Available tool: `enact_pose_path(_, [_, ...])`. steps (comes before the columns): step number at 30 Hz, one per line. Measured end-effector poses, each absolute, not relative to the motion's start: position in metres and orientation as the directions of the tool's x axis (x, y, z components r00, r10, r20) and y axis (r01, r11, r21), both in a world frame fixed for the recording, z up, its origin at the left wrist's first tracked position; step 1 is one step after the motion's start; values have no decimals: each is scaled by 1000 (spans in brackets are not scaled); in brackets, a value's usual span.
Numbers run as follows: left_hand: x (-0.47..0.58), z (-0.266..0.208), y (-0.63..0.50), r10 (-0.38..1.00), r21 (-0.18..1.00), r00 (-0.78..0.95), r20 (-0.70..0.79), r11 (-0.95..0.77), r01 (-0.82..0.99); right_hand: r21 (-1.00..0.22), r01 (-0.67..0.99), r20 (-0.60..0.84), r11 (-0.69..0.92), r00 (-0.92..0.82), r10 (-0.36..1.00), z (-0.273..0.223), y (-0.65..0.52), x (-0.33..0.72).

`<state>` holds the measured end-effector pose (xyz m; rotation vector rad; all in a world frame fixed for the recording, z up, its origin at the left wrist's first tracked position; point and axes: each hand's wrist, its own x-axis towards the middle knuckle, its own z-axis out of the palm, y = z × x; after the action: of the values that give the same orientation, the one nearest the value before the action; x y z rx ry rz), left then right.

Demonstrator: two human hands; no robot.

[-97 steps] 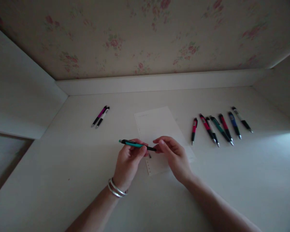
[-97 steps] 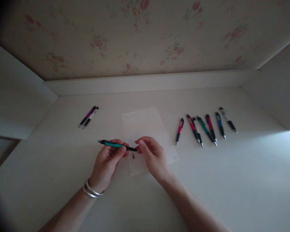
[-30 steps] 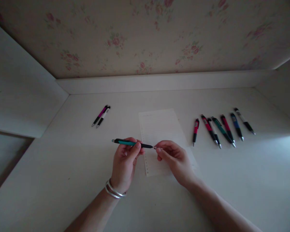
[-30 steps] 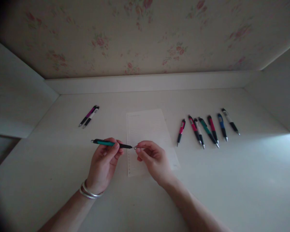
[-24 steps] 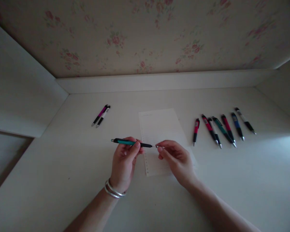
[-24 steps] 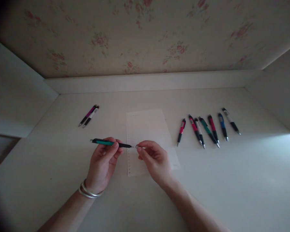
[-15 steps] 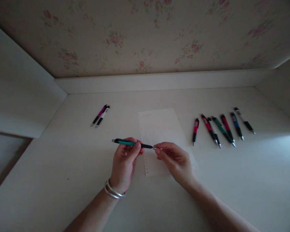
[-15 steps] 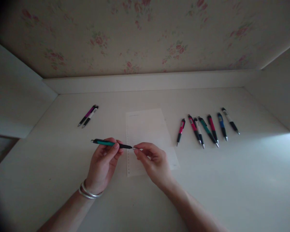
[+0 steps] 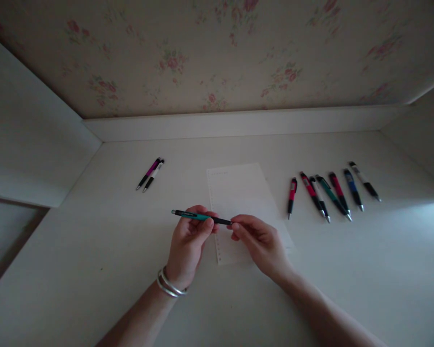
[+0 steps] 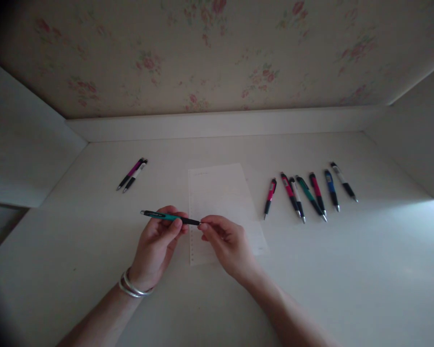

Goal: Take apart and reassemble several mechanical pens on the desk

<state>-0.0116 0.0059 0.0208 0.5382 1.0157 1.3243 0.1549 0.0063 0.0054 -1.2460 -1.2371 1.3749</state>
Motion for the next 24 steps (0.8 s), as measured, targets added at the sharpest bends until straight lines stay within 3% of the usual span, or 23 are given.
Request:
enact_pose_path(13, [-11, 15, 2, 960, 844, -46, -276, 220, -489, -954, 299, -58, -4, -173, 983, 11, 6, 158])
enact_pose_path(24, [-10, 17, 2, 962, 820, 3, -271, 233, -523, -966, 258, -54, 8, -230, 972, 14, 6, 160])
